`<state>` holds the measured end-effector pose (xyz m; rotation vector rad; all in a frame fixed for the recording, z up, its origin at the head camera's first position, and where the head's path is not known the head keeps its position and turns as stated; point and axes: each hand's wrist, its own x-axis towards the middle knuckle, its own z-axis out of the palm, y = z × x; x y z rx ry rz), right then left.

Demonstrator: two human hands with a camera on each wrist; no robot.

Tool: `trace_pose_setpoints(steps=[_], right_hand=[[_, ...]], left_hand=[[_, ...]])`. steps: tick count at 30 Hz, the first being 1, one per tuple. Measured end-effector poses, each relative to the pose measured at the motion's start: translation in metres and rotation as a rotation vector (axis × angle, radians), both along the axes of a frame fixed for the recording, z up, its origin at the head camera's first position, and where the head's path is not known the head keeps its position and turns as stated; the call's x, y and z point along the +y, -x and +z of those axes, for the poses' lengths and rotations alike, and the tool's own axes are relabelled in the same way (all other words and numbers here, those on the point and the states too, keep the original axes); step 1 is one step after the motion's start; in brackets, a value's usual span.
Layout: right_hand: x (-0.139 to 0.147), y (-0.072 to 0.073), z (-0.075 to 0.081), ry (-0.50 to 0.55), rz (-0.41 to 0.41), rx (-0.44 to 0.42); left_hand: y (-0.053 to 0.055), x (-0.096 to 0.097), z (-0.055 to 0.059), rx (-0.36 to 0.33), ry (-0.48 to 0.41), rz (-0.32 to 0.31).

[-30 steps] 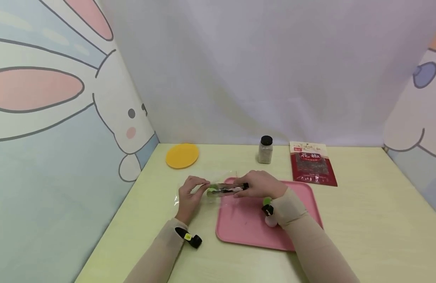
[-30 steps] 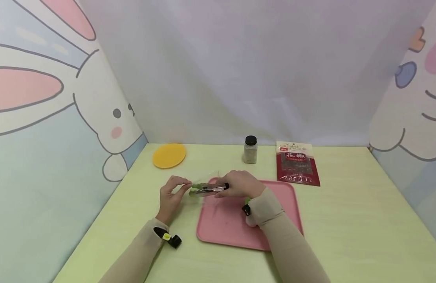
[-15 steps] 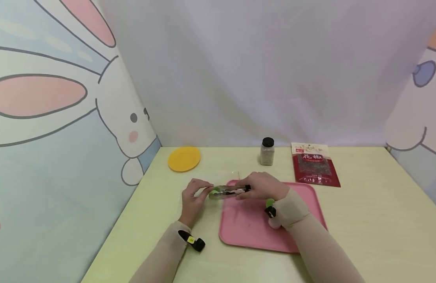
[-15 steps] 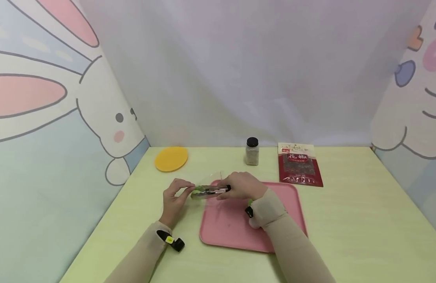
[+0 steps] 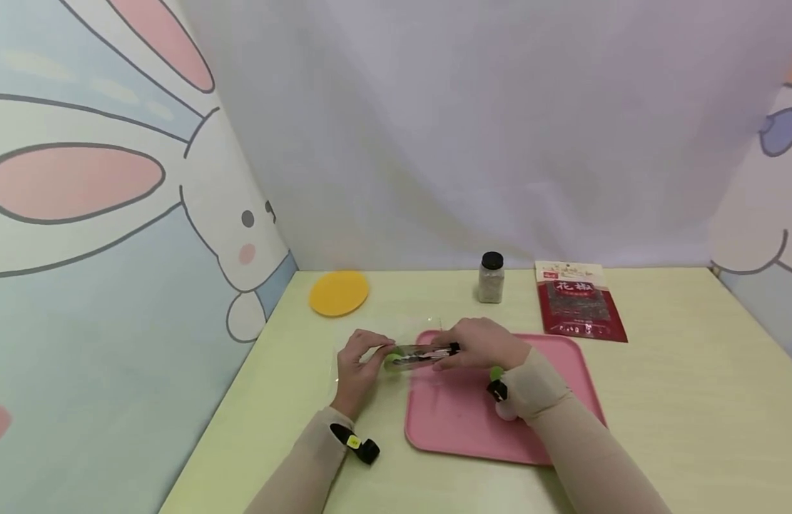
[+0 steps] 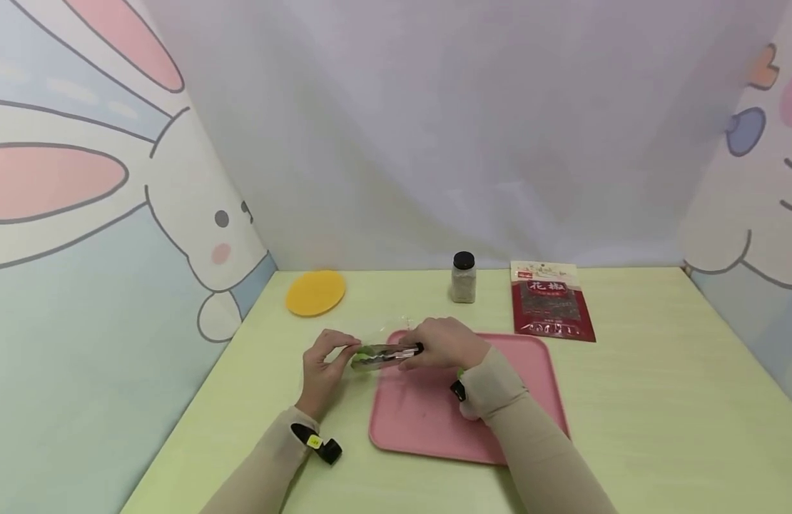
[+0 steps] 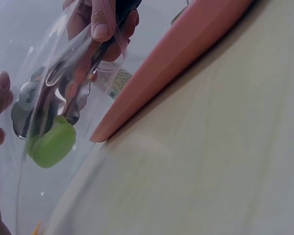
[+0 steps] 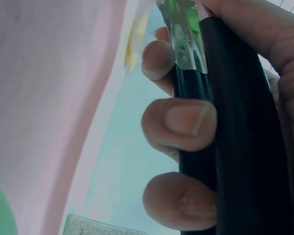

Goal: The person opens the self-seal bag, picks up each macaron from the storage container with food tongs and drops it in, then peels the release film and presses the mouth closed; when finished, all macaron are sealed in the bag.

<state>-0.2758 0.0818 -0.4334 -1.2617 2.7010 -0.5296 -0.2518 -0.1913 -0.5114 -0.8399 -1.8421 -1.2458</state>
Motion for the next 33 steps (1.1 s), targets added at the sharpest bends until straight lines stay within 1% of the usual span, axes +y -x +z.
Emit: trace_pose_setpoints(steps=[5, 6, 9, 12, 13, 17, 20, 23, 26, 29, 33], right_hand=[[0.003, -0.002, -0.002, -0.006, 0.002, 0.011], [0.003, -0.003, -0.002, -0.009, 0.003, 0.013], [0.003, -0.005, -0.001, -0.023, 0.003, 0.014], [0.002, -0.005, 0.001, -0.024, 0.0, 0.023], [0.002, -0.005, 0.001, -0.024, -0.003, 0.026], [0.005, -0.003, 0.002, -0.017, -0.018, 0.031], [0.012, -0.005, 0.01, -0.013, -0.03, 0.015], [0.027, -0.01, 0.024, -0.003, -0.061, -0.01], [0.052, -0.019, 0.034, 0.013, -0.106, -0.016], [0.084, -0.029, 0.034, 0.01, -0.159, 0.009], [0.127, -0.043, 0.022, -0.016, -0.241, 0.019]], left_hand=[[-0.002, 0.005, -0.002, 0.014, -0.024, 0.009], [-0.004, 0.007, 0.0, 0.02, -0.031, 0.01], [-0.005, 0.008, -0.001, 0.01, -0.036, 0.01], [-0.003, 0.007, -0.002, 0.011, -0.028, 0.008], [-0.002, 0.005, -0.003, 0.01, -0.022, 0.006], [0.002, 0.002, -0.003, 0.037, -0.009, -0.003], [0.004, 0.004, -0.001, 0.03, -0.009, -0.003], [0.007, 0.006, 0.002, 0.004, -0.007, 0.0], [0.008, 0.008, 0.004, -0.019, -0.003, 0.013], [0.008, 0.007, 0.004, -0.029, -0.006, 0.025], [0.004, 0.003, 0.001, -0.058, 0.002, 0.035]])
